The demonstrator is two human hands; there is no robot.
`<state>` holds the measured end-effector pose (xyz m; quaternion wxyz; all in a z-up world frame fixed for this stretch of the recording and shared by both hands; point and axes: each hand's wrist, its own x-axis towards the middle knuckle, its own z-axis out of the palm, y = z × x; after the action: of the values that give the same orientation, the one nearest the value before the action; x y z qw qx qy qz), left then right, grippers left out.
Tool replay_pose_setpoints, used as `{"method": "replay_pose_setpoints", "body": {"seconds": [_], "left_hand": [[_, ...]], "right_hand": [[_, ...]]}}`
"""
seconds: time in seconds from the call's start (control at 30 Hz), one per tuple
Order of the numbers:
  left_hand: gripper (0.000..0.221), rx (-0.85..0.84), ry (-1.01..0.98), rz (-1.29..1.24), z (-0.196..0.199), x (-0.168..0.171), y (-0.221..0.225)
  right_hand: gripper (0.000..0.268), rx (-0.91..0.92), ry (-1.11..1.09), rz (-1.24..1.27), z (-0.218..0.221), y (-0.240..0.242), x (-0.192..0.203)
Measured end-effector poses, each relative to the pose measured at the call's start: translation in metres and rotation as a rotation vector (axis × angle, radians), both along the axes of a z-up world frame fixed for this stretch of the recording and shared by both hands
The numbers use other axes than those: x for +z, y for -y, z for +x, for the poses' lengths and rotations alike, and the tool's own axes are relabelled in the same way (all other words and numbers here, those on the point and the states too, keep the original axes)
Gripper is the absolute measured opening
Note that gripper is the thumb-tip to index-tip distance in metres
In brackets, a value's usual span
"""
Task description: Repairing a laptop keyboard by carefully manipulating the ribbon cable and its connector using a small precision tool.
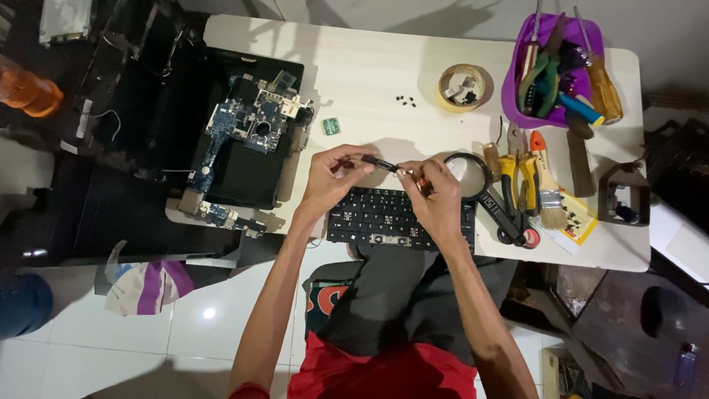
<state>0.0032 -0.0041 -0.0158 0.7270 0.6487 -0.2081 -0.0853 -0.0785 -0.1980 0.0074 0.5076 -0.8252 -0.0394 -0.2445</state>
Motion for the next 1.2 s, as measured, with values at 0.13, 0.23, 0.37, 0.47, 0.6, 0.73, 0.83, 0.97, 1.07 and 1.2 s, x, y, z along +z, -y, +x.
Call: {"method": "replay_pose_setpoints", "body": {"seconds": [0.13,0.23,0.37,0.47,0.6,0.73,0.83,0.97,1.07,1.2], "left_hand": [[0.021,-0.014,-0.003,-0.005,-0.002,0.006,0.0],[0.009,0.013,-0.037,-0.011,-0.001,-0.005,-0.001],[0.007,0.097,-0.034,0.002,-0.003,0.001,0.0],[0.009,0.14,-0.068,0.008,-0.003,0.004,0.001],[0.007,0.147,-0.09,-0.002,-0.001,-0.001,0.0],[0.008,0.151,-0.108,-0.002,0.0,-0.003,0.002],[0.01,0.163,-0.097,0.049,-0.003,0.002,0.003],[0.011,0.169,-0.087,0.054,-0.005,0.01,0.005],[0.013,0.169,-0.074,0.05,-0.005,0.01,0.005],[0.014,0.161,-0.091,0.024,-0.006,0.01,0.004]], "right_hand": [[0.009,0.0,0.027,-0.019,0.002,0.0,0.0],[0.006,0.029,-0.005,-0.03,0.0,-0.004,0.002],[0.011,0.037,0.007,0.033,-0.003,-0.001,-0.003],[0.024,0.04,0.031,0.168,-0.002,0.001,-0.005],[0.048,0.016,0.085,0.292,-0.004,0.001,0.004],[0.037,0.047,0.113,0.373,-0.004,-0.003,0.001],[0.022,0.057,0.079,0.316,-0.002,0.002,-0.014],[0.012,0.051,0.132,0.31,-0.003,0.0,-0.021],[0.009,0.044,0.139,0.335,-0.003,-0.001,-0.024],[0.009,0.034,0.16,0.356,-0.002,-0.003,-0.017]]}}
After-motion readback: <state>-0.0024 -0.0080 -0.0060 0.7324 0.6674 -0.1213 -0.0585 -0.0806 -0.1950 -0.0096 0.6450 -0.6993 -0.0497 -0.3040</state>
